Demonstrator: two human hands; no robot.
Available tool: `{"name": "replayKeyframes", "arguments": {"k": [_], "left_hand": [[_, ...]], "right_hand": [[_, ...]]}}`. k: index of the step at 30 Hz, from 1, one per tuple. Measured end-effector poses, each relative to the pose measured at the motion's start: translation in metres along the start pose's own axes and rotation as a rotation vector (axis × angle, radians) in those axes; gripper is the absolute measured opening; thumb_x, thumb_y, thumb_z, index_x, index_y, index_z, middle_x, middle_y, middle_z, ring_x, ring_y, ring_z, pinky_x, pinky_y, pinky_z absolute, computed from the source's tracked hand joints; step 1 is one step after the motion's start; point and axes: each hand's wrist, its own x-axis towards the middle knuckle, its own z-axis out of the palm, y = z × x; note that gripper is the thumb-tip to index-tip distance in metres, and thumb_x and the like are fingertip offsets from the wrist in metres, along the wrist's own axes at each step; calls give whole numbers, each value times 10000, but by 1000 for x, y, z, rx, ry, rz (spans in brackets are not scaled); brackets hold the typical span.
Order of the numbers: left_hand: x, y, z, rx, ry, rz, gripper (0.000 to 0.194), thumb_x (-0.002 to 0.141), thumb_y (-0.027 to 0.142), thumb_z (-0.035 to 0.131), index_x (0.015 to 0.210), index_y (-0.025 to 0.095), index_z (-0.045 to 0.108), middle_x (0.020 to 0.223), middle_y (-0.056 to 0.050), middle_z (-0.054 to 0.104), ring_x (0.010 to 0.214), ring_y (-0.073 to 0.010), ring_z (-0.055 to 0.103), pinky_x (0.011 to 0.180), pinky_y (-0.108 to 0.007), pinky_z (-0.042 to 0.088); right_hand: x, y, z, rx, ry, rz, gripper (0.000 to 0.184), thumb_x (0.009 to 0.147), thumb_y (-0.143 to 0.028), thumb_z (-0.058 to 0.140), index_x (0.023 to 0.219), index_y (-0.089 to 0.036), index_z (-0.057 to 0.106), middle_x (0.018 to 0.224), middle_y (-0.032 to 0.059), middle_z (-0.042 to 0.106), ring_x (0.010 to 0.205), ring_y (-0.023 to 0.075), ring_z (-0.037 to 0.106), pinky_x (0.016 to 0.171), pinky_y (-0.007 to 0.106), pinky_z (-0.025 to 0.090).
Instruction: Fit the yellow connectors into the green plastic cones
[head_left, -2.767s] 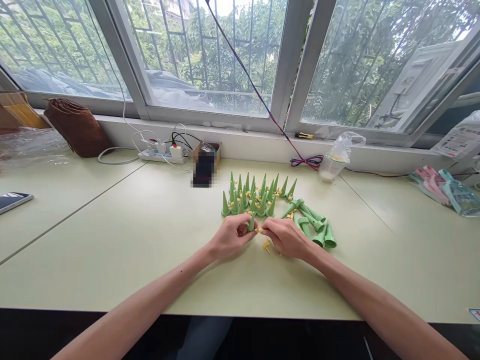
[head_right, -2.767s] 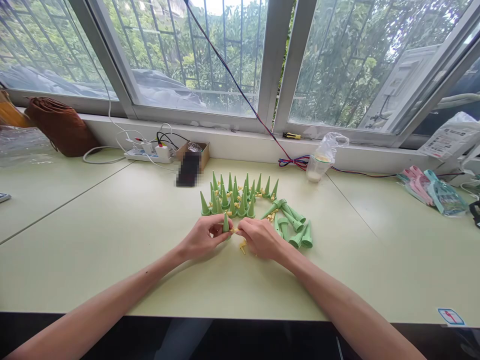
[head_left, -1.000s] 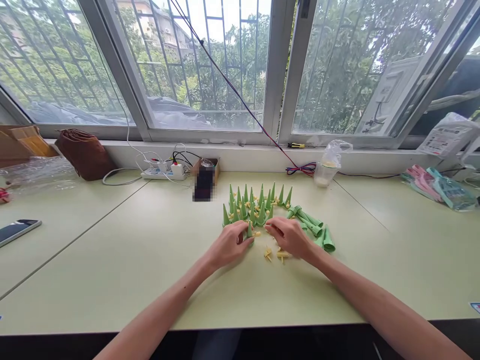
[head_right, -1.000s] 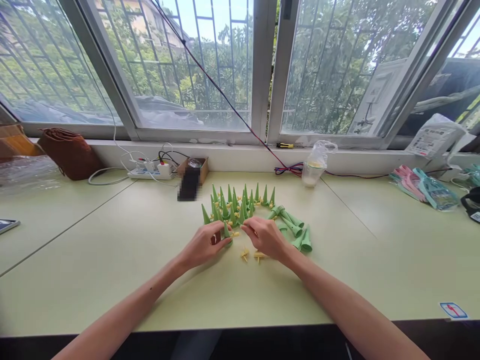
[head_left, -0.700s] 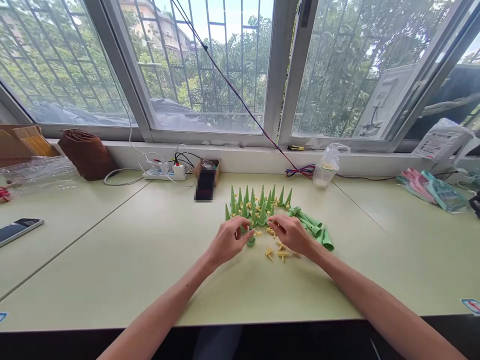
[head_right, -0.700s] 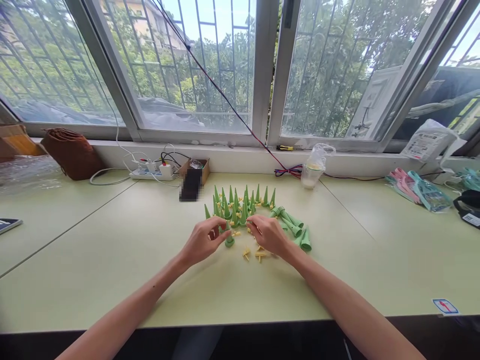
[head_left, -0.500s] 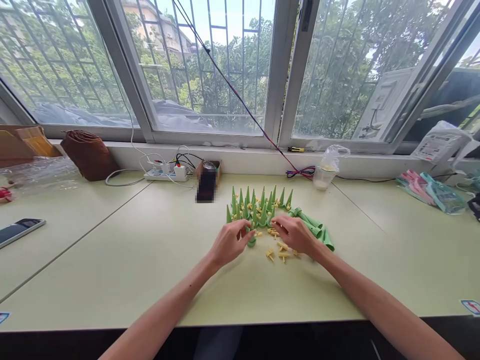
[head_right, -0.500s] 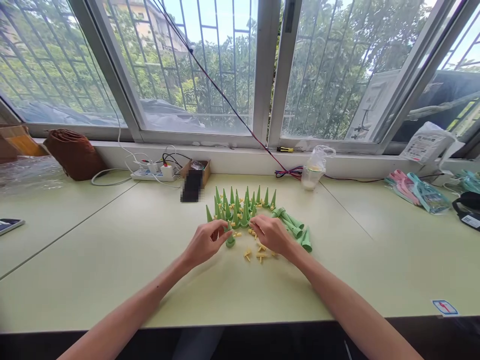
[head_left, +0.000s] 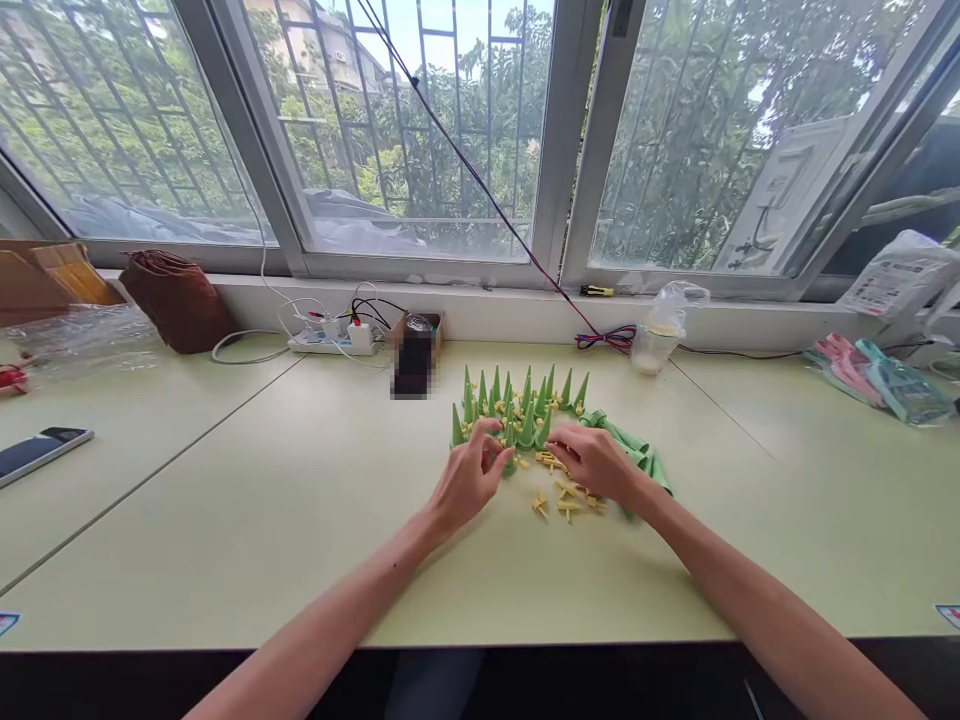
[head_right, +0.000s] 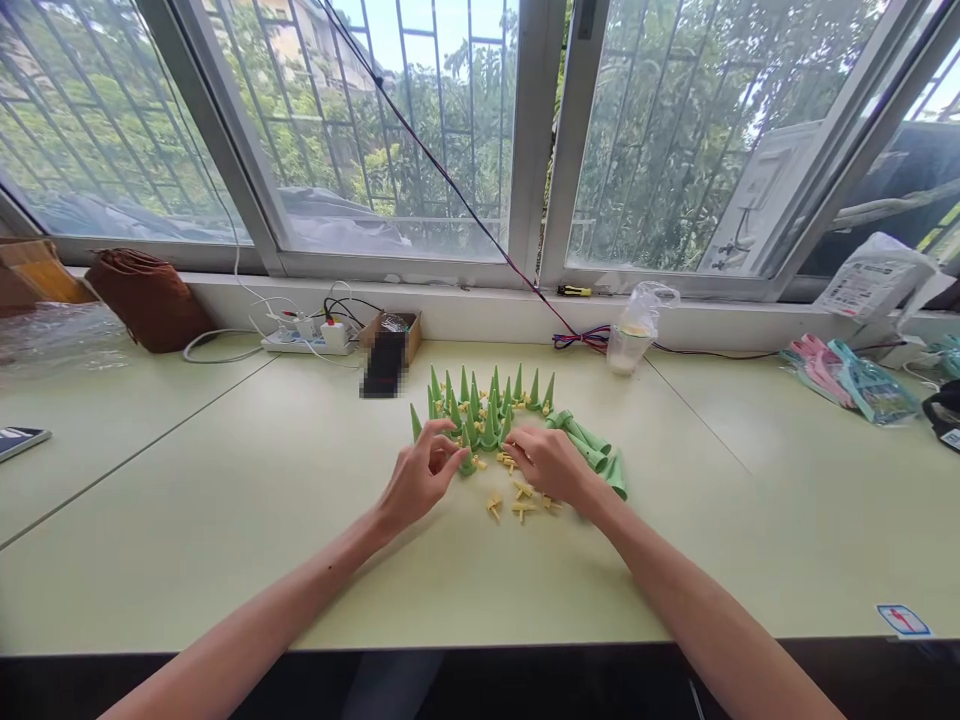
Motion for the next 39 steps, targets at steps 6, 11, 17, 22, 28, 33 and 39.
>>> {"name": "replayKeyframes", "arguments": {"k": [6, 11, 17, 22, 28, 33, 39], "left_hand": [[-4, 4, -14, 169, -140, 120, 162, 889, 216, 545, 730, 185, 538, 611, 34, 595, 449, -74, 385, 514, -213, 334], [-5, 4, -11, 229, -244, 134, 175, 880, 180, 535, 727, 176, 622, 597, 14, 612, 498, -104, 469, 556, -231, 351], [-3, -2, -6, 303, -317, 149, 272, 939, 226, 483, 754, 175, 677, 563, 5, 565, 519, -131, 488, 576, -253, 345], [-4, -4, -6, 324, -312, 94, 270, 963, 260, 468, 927, 176, 722, 567, 11, 570, 526, -135, 491, 581, -251, 345], [-3, -2, -6, 336, -331, 60, 279, 964, 267, 467, 969, 166, 728, 573, 5, 587, 529, -137, 509, 577, -247, 343], [-1, 0, -8, 323, -333, 52, 252, 953, 255, 489, 902, 158, 716, 563, 14, 577, 511, -125, 489, 573, -242, 344], [-2, -3, -9, 269, -325, 119, 439, 973, 337, 489, 567, 171, 470, 492, 44, 394, 470, -102, 322, 528, -253, 262]], "right_hand": [[0, -1, -1, -81, -72, 9, 90, 939, -220, 596, 856, -189, 612, 773, 25, 628, 703, 162, 560, 610, 260, 357], [-1, -3, -1, -109, -114, 17, 96, 924, -229, 627, 837, -191, 613, 780, 27, 632, 734, 173, 571, 618, 267, 351], [-1, -3, -3, -117, -172, 24, 92, 910, -249, 654, 848, -188, 624, 797, 37, 634, 772, 183, 573, 647, 275, 376], [-1, -6, -9, -122, -227, 69, 81, 915, -263, 646, 891, -188, 627, 814, 33, 636, 795, 186, 573, 672, 276, 393], [0, -4, -10, -104, -220, 92, 93, 935, -243, 608, 858, -191, 608, 808, 35, 635, 776, 183, 573, 670, 273, 390], [0, 1, -8, -56, -161, 113, 125, 953, -191, 540, 836, -193, 584, 783, 39, 633, 753, 183, 572, 647, 267, 374], [0, 6, -12, 45, -13, 200, 196, 975, -221, 487, 781, -202, 509, 704, -2, 596, 604, 133, 498, 597, 239, 335]]}}
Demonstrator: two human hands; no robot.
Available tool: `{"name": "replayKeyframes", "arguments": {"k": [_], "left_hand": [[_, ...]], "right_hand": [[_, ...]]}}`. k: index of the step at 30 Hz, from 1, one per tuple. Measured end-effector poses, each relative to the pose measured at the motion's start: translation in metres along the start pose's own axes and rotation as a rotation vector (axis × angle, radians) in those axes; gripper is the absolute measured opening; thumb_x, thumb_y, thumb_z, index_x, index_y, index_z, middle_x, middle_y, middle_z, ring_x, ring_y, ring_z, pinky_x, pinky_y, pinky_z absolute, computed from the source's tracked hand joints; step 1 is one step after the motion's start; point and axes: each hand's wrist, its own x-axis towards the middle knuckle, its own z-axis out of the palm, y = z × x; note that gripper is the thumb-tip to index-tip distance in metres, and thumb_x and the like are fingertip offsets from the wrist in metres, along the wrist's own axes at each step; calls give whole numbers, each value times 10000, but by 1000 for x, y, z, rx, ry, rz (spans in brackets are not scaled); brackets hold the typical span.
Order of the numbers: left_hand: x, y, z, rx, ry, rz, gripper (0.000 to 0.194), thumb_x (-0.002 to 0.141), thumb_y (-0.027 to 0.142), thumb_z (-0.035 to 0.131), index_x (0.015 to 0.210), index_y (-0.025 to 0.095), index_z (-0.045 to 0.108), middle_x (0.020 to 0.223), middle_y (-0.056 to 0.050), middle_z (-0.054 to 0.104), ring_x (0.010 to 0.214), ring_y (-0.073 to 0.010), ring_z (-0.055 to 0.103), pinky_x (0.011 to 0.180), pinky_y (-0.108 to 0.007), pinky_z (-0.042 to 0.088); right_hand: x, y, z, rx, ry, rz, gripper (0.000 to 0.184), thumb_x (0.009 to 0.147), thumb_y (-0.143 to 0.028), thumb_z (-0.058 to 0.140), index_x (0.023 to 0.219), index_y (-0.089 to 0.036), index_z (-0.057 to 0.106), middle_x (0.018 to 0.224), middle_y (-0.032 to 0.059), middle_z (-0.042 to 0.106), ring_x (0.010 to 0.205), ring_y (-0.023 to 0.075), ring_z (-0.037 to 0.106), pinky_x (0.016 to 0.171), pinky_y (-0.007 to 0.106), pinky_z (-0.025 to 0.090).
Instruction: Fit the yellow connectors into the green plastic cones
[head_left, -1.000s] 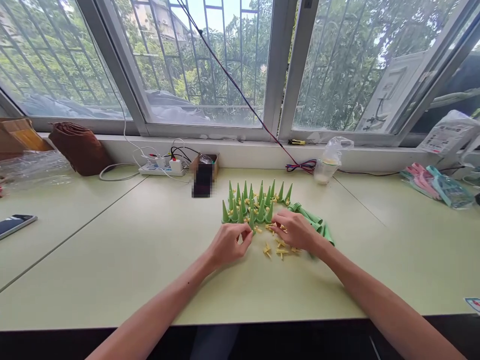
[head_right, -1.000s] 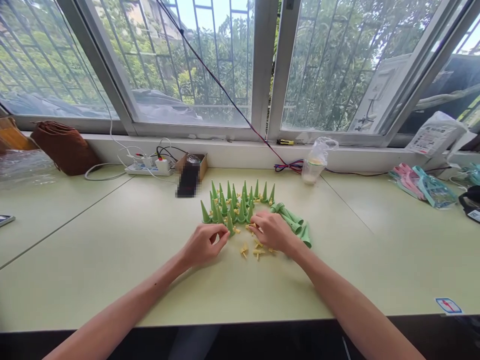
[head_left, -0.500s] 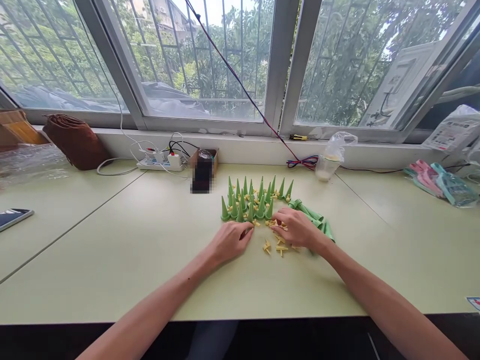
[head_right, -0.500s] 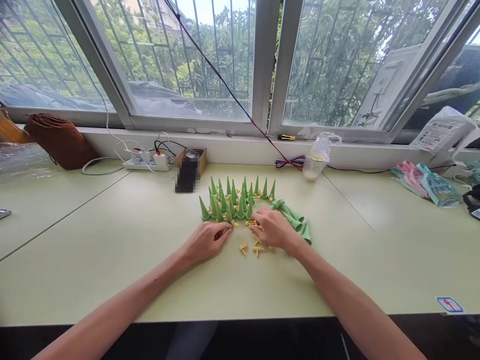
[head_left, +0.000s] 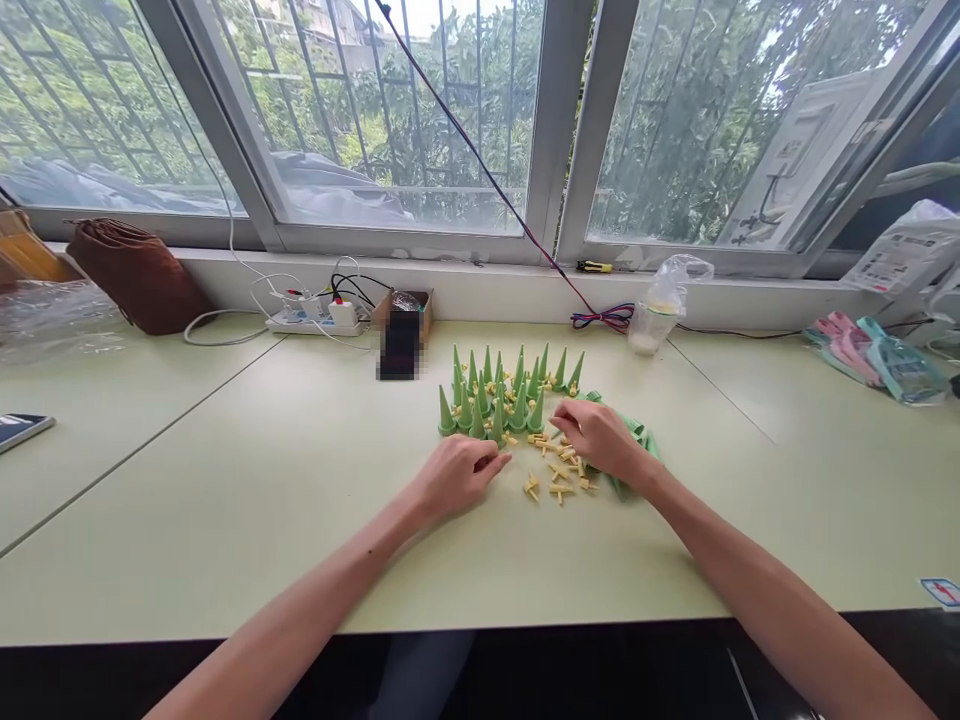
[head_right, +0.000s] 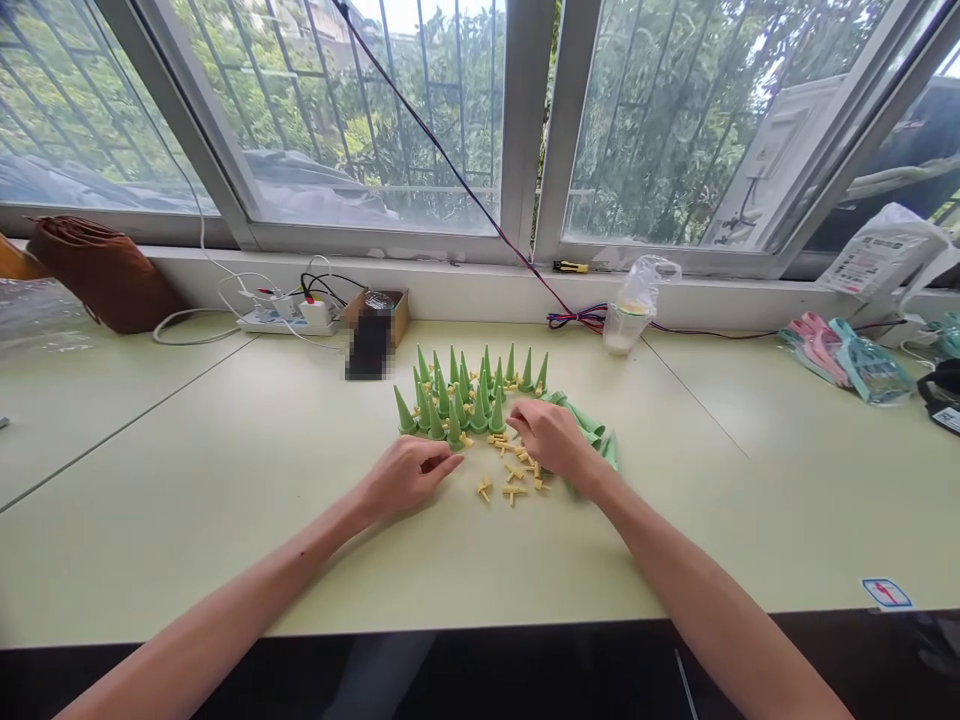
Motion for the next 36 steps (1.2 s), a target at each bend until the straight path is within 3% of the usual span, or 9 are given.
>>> {"name": "replayKeyframes", "arguments": {"k": [4, 8, 12, 16, 20, 23, 25, 30, 36], "left_hand": [[-1, 0, 3, -40, -20, 74, 437, 979, 301, 462, 582, 188, 319, 521, 52, 290, 491, -110, 231, 529, -267, 231], [-1, 3, 2, -76, -37, 79, 377, 996, 263, 404, 635, 199, 316, 551, 48, 304, 507, -119, 254, 539, -268, 246], [-3, 6, -1, -100, -56, 70, 339, 1001, 216, 363, 668, 191, 420, 570, 34, 415, 519, -119, 353, 562, -255, 302], [-5, 11, -4, -143, -111, 119, 241, 978, 165, 388, 991, 178, 629, 674, 5, 601, 570, -123, 494, 612, -238, 378], [-6, 15, -5, -132, -110, 167, 286, 915, 131, 463, 1124, 196, 647, 879, -27, 700, 570, -103, 508, 606, -225, 405], [-6, 17, -7, -109, -115, 183, 264, 893, 137, 489, 1089, 190, 659, 892, -26, 699, 551, -94, 487, 564, -217, 393], [-6, 17, -7, -89, -122, 183, 247, 886, 144, 504, 1070, 187, 663, 844, -17, 690, 530, -91, 466, 546, -217, 382], [-7, 18, -8, -77, -125, 184, 246, 871, 134, 509, 1044, 185, 675, 791, -12, 682, 511, -91, 458, 546, -216, 387], [-7, 18, -7, -72, -131, 171, 242, 878, 138, 504, 1038, 188, 678, 778, -13, 681, 513, -97, 463, 542, -217, 381]], "right_hand": [[1, 6, -3, -34, 62, 57, 296, 955, -292, 509, 684, -209, 423, 578, -36, 515, 510, 115, 391, 552, 240, 267], [3, 15, -5, -28, 147, 110, 417, 969, -391, 466, 615, -209, 340, 499, -55, 385, 478, 105, 292, 536, 244, 238], [5, 24, -10, -31, 239, 153, 502, 988, -469, 412, 580, -210, 274, 489, -58, 292, 489, 109, 225, 524, 253, 228], [6, 35, -17, -38, 266, 186, 352, 962, -406, 482, 672, -209, 454, 562, -38, 462, 516, 120, 364, 555, 244, 303], [7, 44, -18, -31, 183, 117, 130, 928, -260, 509, 877, -204, 614, 821, 33, 656, 675, 164, 556, 667, 268, 416], [7, 45, -14, -32, 93, 19, 179, 915, -170, 490, 975, -193, 658, 1000, 85, 688, 878, 218, 606, 772, 313, 460], [8, 42, -13, -53, 11, -34, 214, 902, -124, 498, 1009, -190, 671, 1021, 91, 697, 964, 244, 583, 809, 336, 466], [9, 28, -12, -144, -192, -43, 329, 841, -2, 523, 1081, -172, 673, 949, 83, 700, 914, 239, 550, 788, 333, 456], [9, 28, -9, -200, -260, -46, 433, 771, 109, 469, 1043, -158, 676, 951, 92, 671, 939, 224, 554, 788, 293, 423]]}}
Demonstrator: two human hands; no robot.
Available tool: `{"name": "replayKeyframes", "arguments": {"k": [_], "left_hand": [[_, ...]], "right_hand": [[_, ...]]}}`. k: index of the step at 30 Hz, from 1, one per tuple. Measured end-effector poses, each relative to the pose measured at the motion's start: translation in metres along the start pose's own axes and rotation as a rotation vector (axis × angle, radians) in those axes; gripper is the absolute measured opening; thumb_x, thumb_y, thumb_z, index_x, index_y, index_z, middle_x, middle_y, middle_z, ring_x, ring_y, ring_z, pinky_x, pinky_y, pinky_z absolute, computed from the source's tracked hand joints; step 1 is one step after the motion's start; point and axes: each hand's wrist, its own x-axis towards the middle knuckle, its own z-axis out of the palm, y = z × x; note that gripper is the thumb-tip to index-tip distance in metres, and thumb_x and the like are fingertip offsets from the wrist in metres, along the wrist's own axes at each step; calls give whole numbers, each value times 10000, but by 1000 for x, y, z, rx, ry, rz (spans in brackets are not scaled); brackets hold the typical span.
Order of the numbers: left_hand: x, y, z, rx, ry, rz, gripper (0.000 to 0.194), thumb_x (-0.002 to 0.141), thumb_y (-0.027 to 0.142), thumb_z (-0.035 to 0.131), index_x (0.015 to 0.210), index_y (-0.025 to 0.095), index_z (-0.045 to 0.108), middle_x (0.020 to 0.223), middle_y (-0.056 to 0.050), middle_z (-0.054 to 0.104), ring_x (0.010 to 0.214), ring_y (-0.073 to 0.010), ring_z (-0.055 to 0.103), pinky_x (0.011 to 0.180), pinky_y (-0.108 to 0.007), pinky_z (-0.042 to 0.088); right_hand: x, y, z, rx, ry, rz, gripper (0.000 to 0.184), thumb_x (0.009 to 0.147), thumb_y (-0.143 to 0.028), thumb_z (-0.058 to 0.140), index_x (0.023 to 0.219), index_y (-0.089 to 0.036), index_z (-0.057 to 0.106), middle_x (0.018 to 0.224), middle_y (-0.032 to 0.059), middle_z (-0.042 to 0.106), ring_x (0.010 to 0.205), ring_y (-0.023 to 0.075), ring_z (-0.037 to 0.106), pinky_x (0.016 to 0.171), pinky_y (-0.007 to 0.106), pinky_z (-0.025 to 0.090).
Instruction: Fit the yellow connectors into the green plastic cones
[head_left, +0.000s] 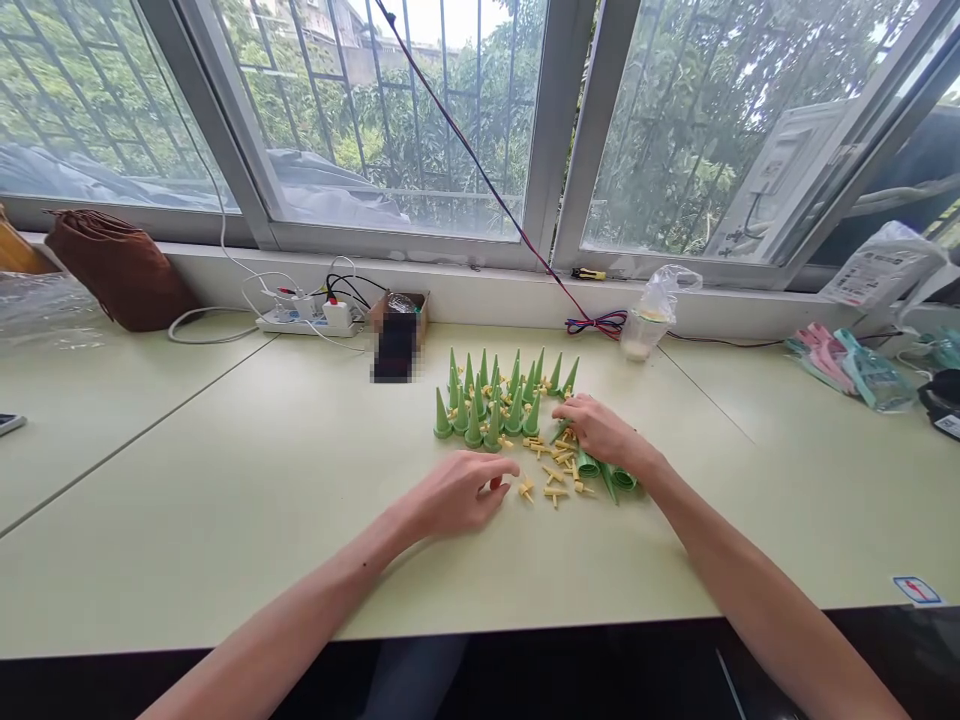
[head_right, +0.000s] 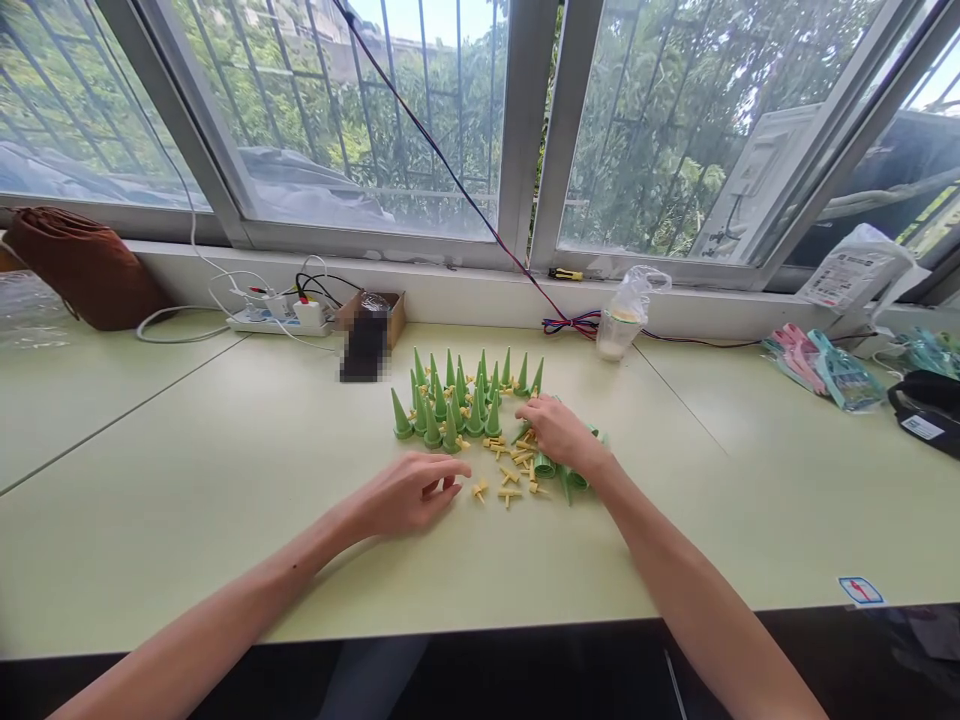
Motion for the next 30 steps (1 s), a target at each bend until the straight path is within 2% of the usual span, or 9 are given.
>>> {"name": "replayKeyframes", "arguments": {"k": [9, 21, 30], "left_hand": [[-1, -3, 2, 20, 12, 8, 232, 880, 144, 501, 1020, 186, 682, 753, -7, 676, 527, -103, 479, 545, -225, 367], [0, -3, 3, 16, 31, 20, 232, 875, 139, 506, 1007, 192, 690, 734, -11, 679, 519, -107, 494, 552, -228, 379], [0, -4, 3, 29, 29, 17, 229, 874, 138, 507, 996, 191, 692, 722, -12, 677, 519, -111, 496, 553, -230, 370]], "right_hand": [[-1, 1, 2, -1, -29, 1, 452, 752, 112, 450, 1028, -164, 678, 973, 85, 646, 934, 209, 551, 752, 280, 417], [-4, -7, -4, -38, -75, -45, 373, 768, 86, 463, 961, -171, 653, 983, 79, 643, 919, 215, 554, 747, 295, 420], [-5, -7, -3, -27, -28, -76, 199, 898, -50, 530, 925, -187, 671, 987, 73, 609, 906, 204, 564, 731, 289, 422]]}}
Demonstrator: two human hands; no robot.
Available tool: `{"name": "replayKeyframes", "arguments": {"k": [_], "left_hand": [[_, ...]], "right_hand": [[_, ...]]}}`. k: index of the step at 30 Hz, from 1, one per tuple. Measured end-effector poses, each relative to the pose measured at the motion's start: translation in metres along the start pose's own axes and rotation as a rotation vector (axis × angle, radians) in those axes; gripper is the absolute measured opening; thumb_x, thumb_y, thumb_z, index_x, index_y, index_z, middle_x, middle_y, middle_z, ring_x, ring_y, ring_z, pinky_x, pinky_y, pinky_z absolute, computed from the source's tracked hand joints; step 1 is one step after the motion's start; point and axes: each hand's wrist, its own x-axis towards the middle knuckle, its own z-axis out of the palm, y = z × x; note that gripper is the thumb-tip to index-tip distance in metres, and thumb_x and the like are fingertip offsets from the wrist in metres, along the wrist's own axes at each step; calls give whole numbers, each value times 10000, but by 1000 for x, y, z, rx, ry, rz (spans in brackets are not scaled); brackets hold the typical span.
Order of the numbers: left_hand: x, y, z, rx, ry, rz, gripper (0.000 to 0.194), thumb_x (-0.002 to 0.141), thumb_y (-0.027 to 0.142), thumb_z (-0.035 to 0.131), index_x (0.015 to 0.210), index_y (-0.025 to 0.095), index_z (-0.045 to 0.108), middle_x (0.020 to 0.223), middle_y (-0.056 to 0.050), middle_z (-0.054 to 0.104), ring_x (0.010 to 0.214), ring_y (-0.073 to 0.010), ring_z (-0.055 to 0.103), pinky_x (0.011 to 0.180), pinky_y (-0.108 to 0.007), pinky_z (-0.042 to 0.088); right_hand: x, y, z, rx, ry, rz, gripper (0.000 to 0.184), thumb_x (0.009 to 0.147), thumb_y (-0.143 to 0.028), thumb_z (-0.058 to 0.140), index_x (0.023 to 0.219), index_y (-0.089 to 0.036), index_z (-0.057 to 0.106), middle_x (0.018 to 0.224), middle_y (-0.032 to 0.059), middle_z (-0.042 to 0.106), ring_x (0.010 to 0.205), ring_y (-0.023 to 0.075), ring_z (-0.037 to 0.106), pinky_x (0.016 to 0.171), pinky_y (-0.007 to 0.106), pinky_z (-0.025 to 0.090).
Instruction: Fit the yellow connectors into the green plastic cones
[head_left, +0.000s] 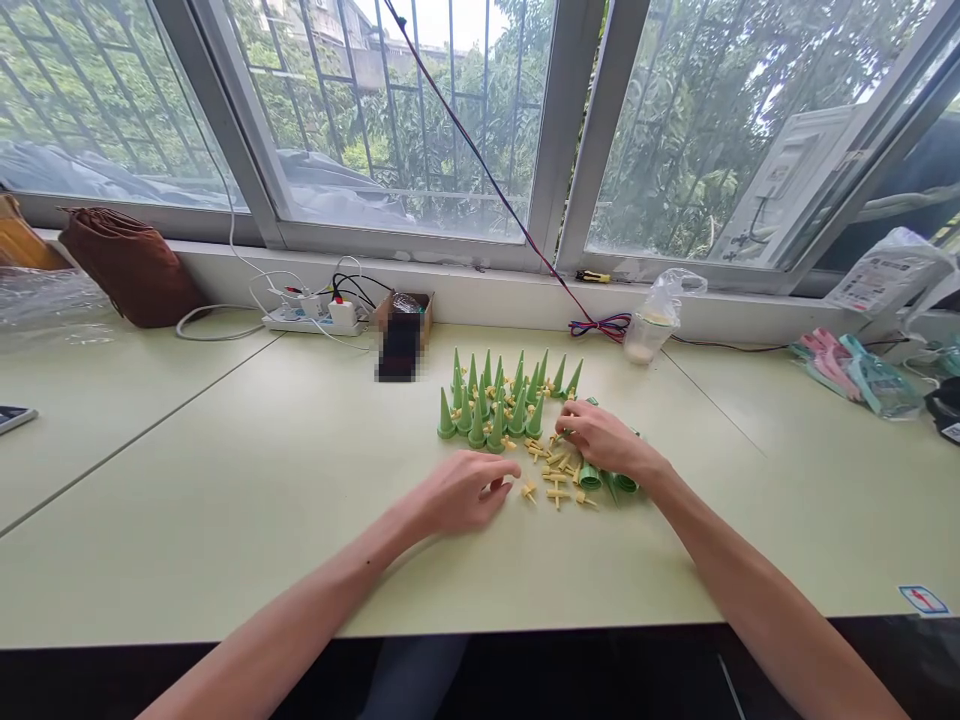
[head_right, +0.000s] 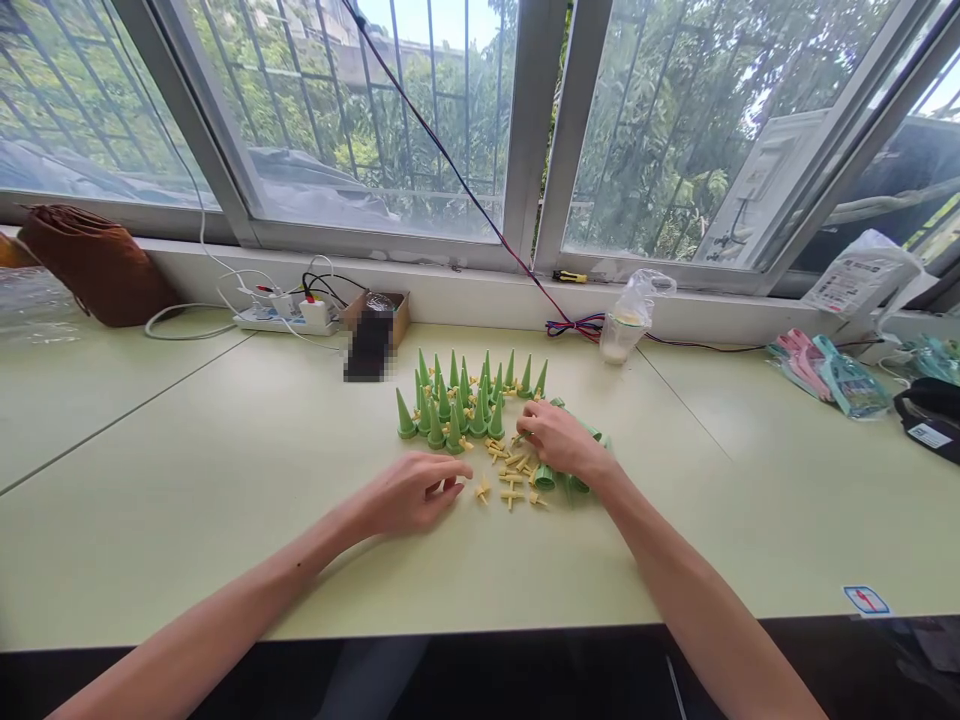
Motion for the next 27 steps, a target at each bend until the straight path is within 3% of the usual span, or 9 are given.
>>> {"name": "replayKeyframes", "arguments": {"k": [7, 12, 17, 22, 27], "left_hand": [[0, 1, 0, 4, 10, 4, 208, 880, 136, 500, 950, 190, 688, 679, -4, 643, 516, -115, 487, 544, -240, 353], [1, 1, -1, 11, 4, 3, 202, 925, 177, 484, 879, 184, 681, 664, -9, 633, 527, -118, 503, 545, -243, 353], [2, 4, 5, 24, 31, 12, 185, 947, 314, 567, 977, 174, 685, 691, -5, 646, 570, -118, 541, 592, -236, 392], [1, 20, 20, 149, 68, 148, 264, 955, 414, 573, 1061, 198, 682, 719, -8, 622, 568, -120, 539, 550, -251, 343], [1, 34, 31, 317, -42, 345, 275, 1022, 331, 433, 1190, 252, 637, 737, -5, 580, 532, -114, 504, 515, -260, 318]], "right_hand": [[0, -3, -3, 27, 79, 31, 194, 923, -76, 514, 919, -191, 669, 973, 66, 590, 820, 174, 564, 667, 266, 412], [-2, -10, -6, 146, 310, -9, 164, 990, -198, 475, 971, -204, 638, 955, 73, 592, 807, 178, 560, 707, 280, 443], [-4, -22, -8, 245, 513, -51, 185, 1022, -280, 432, 1011, -205, 600, 953, 81, 610, 696, 155, 529, 652, 278, 447], [-5, -31, -4, 304, 618, -7, 227, 1025, -355, 423, 951, -203, 574, 851, 67, 641, 614, 139, 518, 629, 273, 465], [-5, -31, 3, 336, 640, 51, 252, 1019, -413, 428, 1052, -206, 569, 778, 35, 648, 600, 134, 560, 654, 262, 497]]}}
